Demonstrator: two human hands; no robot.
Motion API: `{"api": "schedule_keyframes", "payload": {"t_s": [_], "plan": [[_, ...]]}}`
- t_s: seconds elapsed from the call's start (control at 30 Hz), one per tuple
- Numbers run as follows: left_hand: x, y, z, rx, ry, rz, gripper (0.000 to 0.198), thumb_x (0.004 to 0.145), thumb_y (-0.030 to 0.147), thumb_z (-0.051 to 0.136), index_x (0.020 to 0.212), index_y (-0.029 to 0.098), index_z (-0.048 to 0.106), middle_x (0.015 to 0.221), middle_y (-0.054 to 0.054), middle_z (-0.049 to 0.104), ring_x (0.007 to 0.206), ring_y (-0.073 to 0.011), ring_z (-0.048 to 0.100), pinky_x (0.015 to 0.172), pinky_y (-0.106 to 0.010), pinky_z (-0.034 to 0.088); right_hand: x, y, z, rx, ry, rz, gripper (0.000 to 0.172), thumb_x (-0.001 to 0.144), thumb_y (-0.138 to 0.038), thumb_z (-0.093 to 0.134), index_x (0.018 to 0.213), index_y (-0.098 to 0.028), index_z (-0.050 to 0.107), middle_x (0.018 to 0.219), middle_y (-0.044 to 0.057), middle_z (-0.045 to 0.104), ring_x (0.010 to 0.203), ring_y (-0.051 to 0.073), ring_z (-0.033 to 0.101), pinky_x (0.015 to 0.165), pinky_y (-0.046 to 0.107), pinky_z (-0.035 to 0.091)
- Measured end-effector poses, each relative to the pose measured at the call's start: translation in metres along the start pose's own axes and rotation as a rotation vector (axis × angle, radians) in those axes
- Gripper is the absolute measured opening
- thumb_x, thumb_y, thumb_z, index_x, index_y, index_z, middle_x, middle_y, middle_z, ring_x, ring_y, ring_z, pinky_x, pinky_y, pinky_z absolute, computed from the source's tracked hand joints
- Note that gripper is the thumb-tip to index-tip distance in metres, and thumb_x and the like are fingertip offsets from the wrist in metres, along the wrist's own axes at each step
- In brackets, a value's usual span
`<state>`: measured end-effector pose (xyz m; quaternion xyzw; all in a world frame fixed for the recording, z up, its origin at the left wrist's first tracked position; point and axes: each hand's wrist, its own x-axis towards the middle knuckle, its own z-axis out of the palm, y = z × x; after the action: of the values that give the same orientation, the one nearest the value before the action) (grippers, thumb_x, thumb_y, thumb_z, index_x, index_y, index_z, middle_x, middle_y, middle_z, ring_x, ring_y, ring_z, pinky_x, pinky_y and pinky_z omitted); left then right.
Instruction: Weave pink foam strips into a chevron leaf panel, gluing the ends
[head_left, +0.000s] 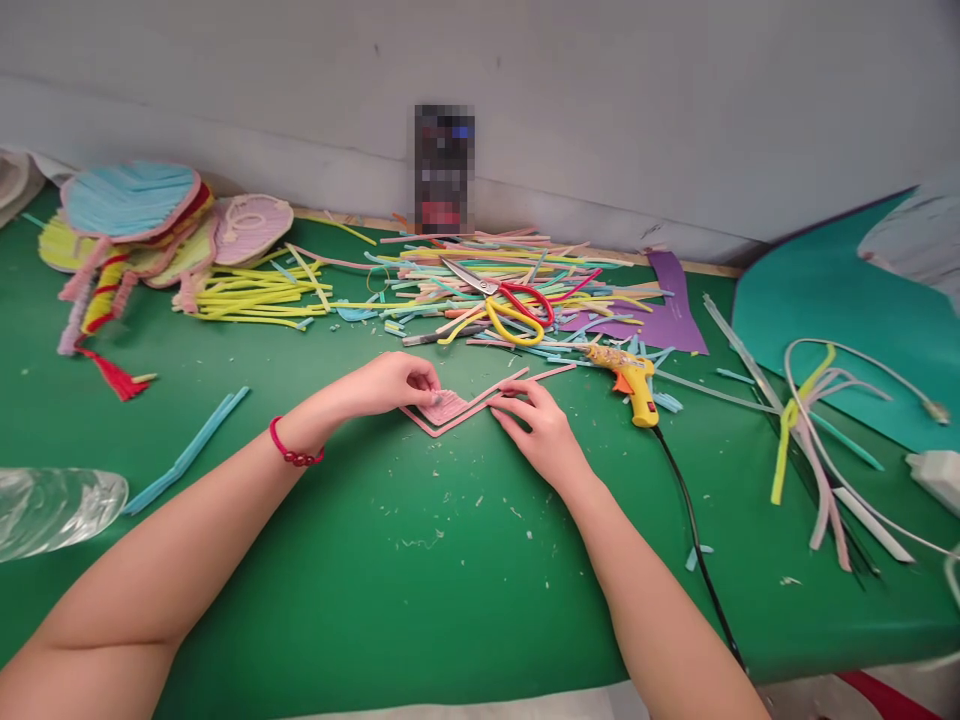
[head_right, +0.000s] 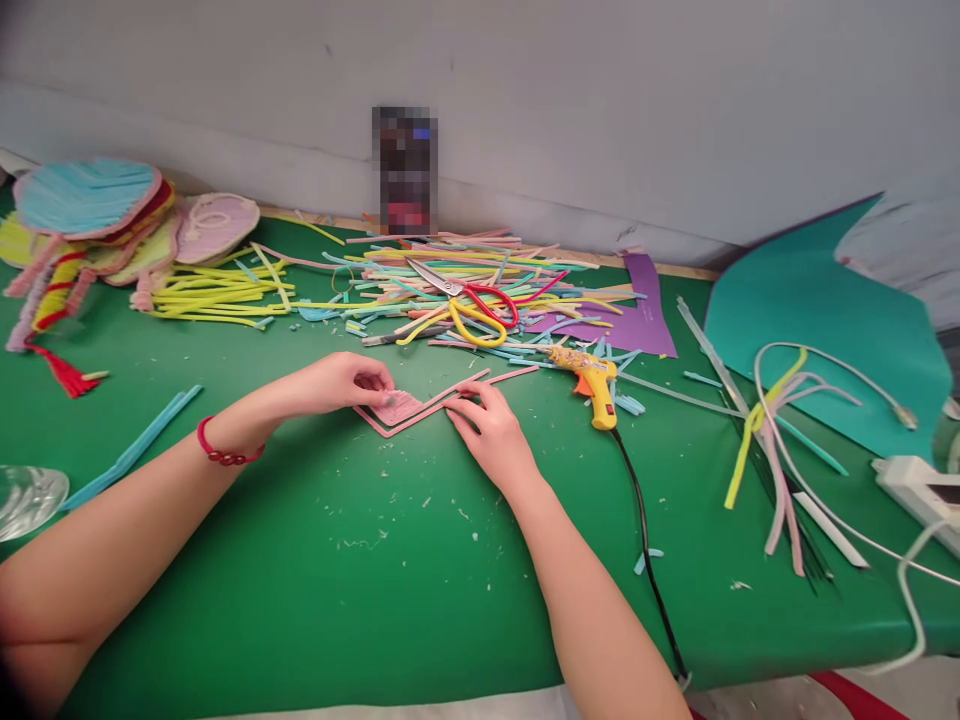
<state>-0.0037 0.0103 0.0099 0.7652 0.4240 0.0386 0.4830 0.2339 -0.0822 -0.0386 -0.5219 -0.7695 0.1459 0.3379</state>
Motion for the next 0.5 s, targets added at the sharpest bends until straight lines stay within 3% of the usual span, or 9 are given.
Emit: {"api": "schedule_keyframes", "payload": {"t_s": [0.5], "plan": [[-0.0037, 0.0025, 0.0000, 0.062, -0.018, -0.002, 0.022, 0.073, 0.039, 0.056, 0.077, 0.019, 0.064, 0.074, 0.000, 0.069, 0.067, -0.0141, 0.060, 0.058, -0.021, 0.042, -0.0001, -0.0008, -0.0017, -0.016, 0.001, 0.001, 0.019, 0.091, -0.023, 0.053, 0.099, -0.025, 0.070, 0.106, 0.008, 0.059, 0.103, 0.020, 0.058, 0.090, 0.036, 0.053]]}}
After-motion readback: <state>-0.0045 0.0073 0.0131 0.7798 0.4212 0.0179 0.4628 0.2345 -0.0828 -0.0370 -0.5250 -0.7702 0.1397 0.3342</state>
